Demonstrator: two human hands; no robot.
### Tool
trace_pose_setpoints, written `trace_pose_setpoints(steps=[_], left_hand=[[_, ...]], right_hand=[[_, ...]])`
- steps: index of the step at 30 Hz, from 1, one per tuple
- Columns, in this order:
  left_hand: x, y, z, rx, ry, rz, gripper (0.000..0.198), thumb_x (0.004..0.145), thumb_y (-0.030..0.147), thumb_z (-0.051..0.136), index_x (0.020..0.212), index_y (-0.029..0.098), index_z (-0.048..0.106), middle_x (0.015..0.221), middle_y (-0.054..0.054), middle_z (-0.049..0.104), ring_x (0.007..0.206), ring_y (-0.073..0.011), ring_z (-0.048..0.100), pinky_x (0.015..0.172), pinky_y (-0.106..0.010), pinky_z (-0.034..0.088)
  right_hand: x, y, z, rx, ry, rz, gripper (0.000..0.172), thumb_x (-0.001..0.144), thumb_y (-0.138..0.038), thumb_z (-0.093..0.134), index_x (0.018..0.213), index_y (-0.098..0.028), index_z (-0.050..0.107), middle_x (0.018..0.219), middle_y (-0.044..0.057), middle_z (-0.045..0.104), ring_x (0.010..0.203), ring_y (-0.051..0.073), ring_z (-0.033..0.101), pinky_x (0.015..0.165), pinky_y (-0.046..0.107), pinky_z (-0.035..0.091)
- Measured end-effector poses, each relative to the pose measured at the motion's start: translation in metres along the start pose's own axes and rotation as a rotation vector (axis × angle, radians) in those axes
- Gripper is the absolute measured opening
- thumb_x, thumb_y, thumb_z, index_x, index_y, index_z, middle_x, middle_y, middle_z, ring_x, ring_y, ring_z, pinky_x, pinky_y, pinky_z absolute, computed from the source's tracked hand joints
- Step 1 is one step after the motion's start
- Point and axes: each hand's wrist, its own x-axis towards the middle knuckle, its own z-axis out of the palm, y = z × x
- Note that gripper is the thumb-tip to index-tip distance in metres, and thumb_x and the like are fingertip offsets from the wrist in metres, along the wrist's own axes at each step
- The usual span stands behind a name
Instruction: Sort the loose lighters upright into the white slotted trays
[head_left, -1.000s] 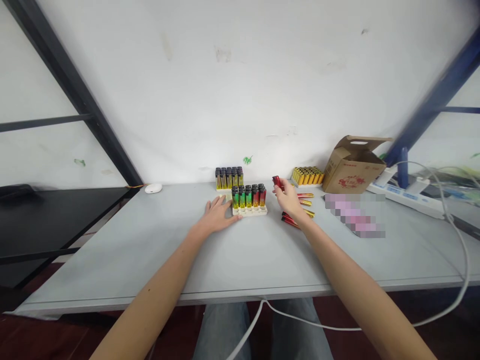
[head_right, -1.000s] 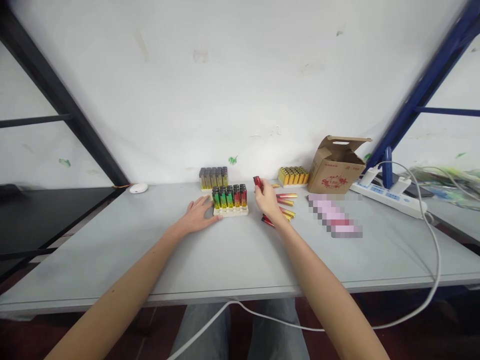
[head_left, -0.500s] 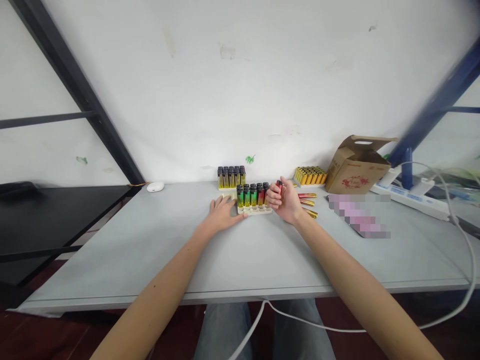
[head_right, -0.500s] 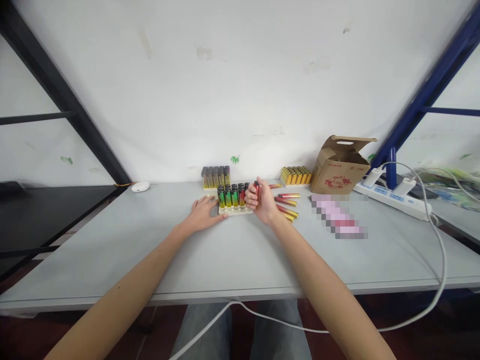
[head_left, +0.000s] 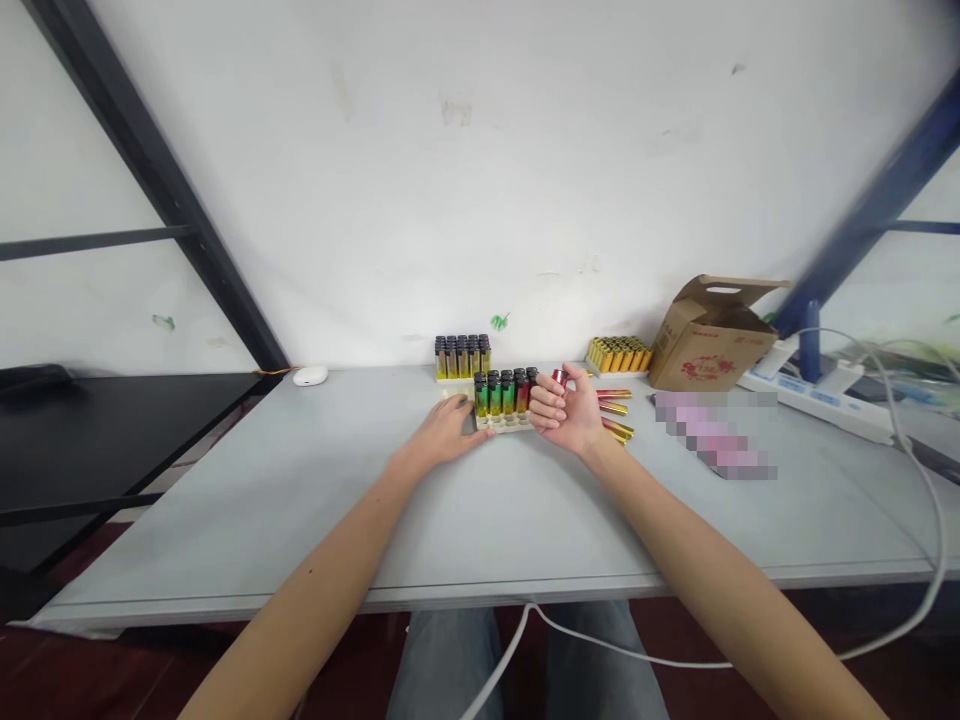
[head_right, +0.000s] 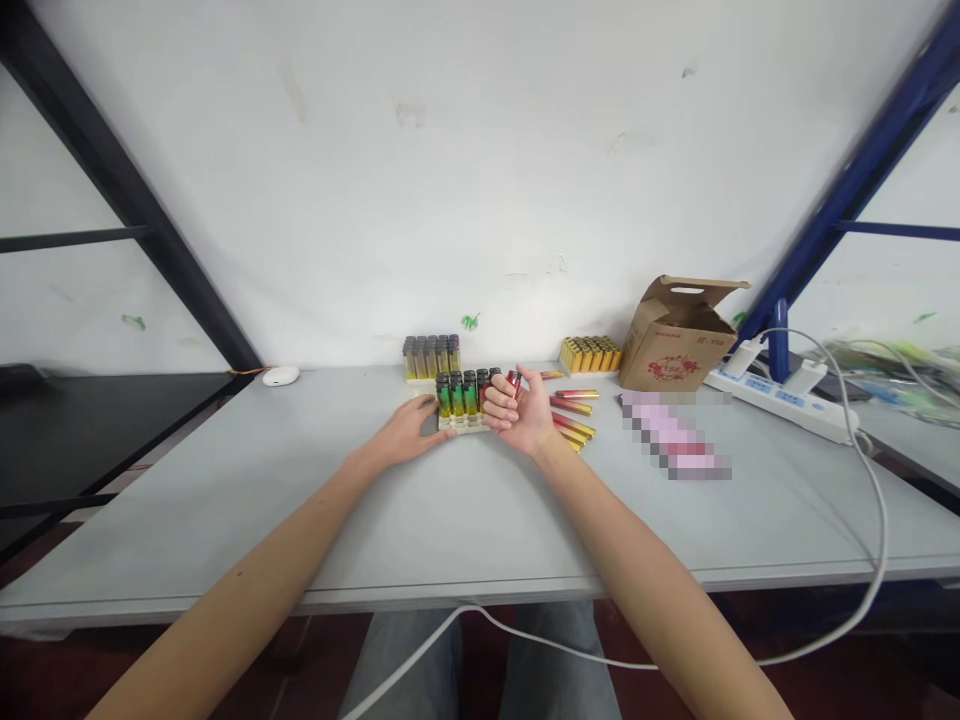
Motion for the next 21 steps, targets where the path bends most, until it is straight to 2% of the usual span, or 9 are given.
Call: trace_pose_setpoints(steps=[4, 11, 17, 21], left_hand=[[0.0003, -0.0032, 0.0022, 0.001, 0.018, 0.016, 0.06, 0.088, 0.063, 0.05, 0.13, 0.022, 0.055, 0.131, -0.013, 0.057, 0.124, -0.0315, 0.053, 0.107, -0.043, 0.041], [-0.0008, -0.0029, 0.0013, 0.001, 0.038, 0.043, 0.057, 0.088, 0.062, 0.051, 0.13, 0.022, 0.056, 0.129, -0.012, 0.058, 0.122, -0.0315, 0.054, 0.106, -0.044, 0.042], [-0.0015, -0.0051, -0.0011, -0.018, 0.034, 0.086, 0.057, 0.087, 0.062, 0.053, 0.128, 0.022, 0.057, 0.125, -0.013, 0.059, 0.119, -0.0316, 0.056, 0.105, -0.045, 0.044], [-0.0018, -0.005, 0.0001, -0.005, 0.017, 0.073, 0.059, 0.088, 0.063, 0.051, 0.13, 0.022, 0.055, 0.129, -0.014, 0.056, 0.123, -0.0324, 0.052, 0.106, -0.045, 0.042]], right_hand=[[0.0007, 0.0003, -0.0012, 0.001, 0.001, -0.002, 0.042, 0.086, -0.042, 0.051, 0.059, -0.022, 0.025, 0.047, -0.009, 0.023, 0.037, 0.007, 0.02, 0.035, 0.019, 0.025], [-0.0005, 0.0007, 0.0016, -0.003, 0.051, -0.065, 0.029, 0.089, -0.043, 0.048, 0.071, -0.021, 0.043, 0.056, -0.007, 0.034, 0.042, 0.007, 0.029, 0.039, 0.019, 0.031], [-0.0005, 0.0004, 0.0023, -0.054, 0.06, -0.084, 0.025, 0.089, -0.04, 0.047, 0.073, -0.02, 0.047, 0.058, -0.007, 0.034, 0.043, 0.008, 0.029, 0.04, 0.02, 0.03], [-0.0006, -0.001, 0.0087, -0.098, 0.063, -0.122, 0.025, 0.091, -0.043, 0.047, 0.081, -0.021, 0.054, 0.064, -0.004, 0.041, 0.052, 0.01, 0.039, 0.048, 0.022, 0.037]])
